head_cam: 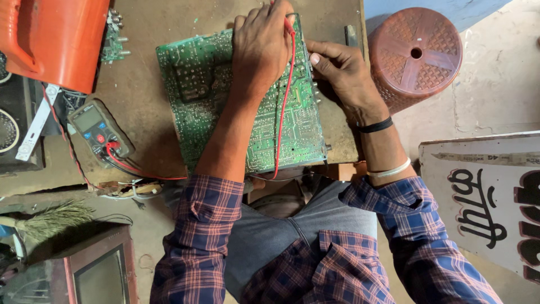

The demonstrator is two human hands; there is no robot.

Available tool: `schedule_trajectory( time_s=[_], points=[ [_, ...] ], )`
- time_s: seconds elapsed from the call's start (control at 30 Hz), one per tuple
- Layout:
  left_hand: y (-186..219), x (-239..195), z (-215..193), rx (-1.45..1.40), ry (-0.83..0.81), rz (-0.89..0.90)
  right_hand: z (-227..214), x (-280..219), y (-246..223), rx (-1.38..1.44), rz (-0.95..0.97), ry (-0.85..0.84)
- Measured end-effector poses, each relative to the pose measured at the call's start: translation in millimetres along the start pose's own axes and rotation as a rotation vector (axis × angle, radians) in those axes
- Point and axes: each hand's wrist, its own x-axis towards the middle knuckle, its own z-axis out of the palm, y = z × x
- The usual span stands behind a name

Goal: The person uses multimeter probes and a screwdriver to test and scrape points on a green circuit board. The person moves the probes across various solder points and uses the screwdriver to clean or adjust specific areas on the board.

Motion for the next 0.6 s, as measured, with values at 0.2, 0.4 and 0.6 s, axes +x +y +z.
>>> schedule_trajectory(
  time_s=[0.2,0.4,0.6],
  points=[
    [3.6,0.9,-1.8,-0.024,0.038,0.018,1.4,0.2,-0.3,0.015,0.019,0.017],
    [0.7,0.0,-0.1,-0.034,0.071,0.042,-5.2,-0.5,-1.5,0.103,0.032,-0.077],
    [-4.6,-6.0,5.2,-0.082,0.132,0.091,-4.9,3.1,-3.6,0.225,0.052,-0.131]
  ],
)
